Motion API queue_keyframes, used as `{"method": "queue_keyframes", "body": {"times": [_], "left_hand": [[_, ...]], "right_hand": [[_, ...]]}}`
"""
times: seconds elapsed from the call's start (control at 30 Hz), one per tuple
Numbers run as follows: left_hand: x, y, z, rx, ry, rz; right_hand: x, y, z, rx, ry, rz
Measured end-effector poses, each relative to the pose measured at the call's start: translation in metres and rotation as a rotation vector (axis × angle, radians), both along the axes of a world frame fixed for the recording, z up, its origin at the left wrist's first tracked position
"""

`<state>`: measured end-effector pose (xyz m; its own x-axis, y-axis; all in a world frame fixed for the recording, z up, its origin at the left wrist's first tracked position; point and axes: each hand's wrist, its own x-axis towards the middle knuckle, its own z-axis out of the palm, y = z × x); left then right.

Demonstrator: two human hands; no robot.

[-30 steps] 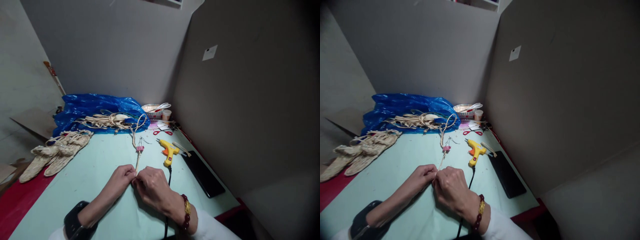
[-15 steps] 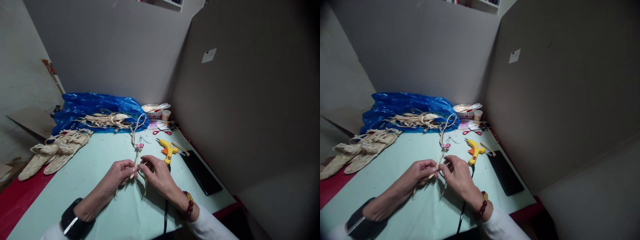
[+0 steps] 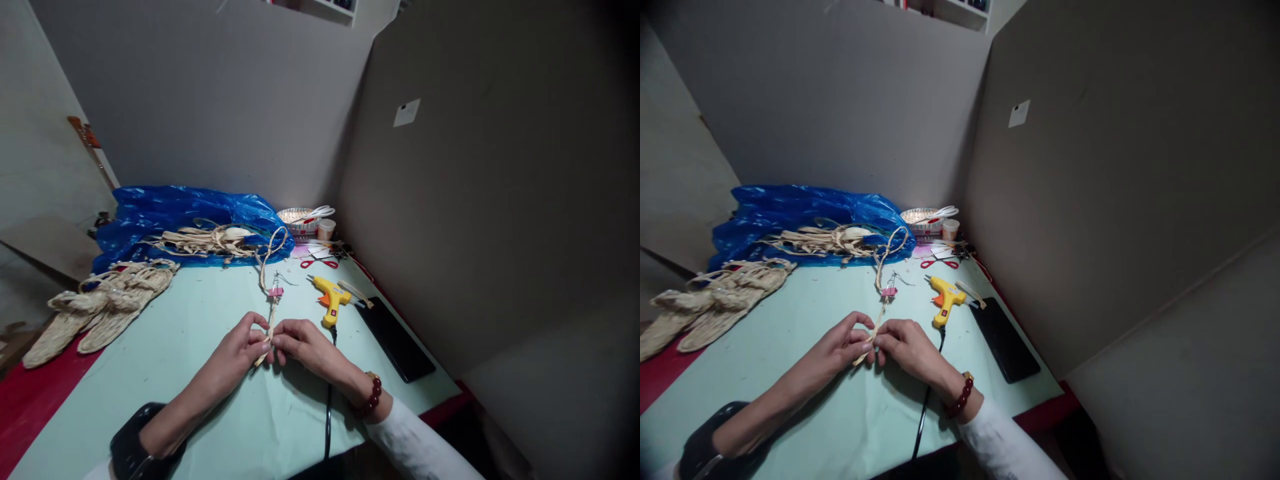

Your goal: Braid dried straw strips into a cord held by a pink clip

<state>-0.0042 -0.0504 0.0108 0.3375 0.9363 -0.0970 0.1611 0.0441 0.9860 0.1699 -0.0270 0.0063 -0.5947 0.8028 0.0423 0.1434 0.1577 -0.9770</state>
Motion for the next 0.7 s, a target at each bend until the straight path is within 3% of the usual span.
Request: {"method": "queue_keyframes", "body": {"times": [0.2, 0.37, 0.47, 0.6, 0.7], "left_hand": [[-0.002, -0.004, 0.004, 0.079, 0.202, -0.003], [-0.001, -0.007, 0.007, 0.097, 0.282, 0.024], [0.000, -0.008, 0.010, 0.138, 0.379, 0.087], [0.000, -0.011, 0.014, 0.301, 0.506, 0.208], [0.002, -0.016, 0.015, 0.330, 0.468, 0.179]], "right_hand": [[-0.007, 0.000, -0.008, -0.160, 0.098, -0.075], [-0.008, -0.001, -0.010, -0.131, 0.009, -0.155], [-0.008, -0.005, -0.006, -0.017, -0.070, -0.214], [-0.007, -0.013, 0.000, 0.275, -0.215, -0.309], [-0.007, -0.016, 0.001, 0.394, -0.251, -0.348]]}}
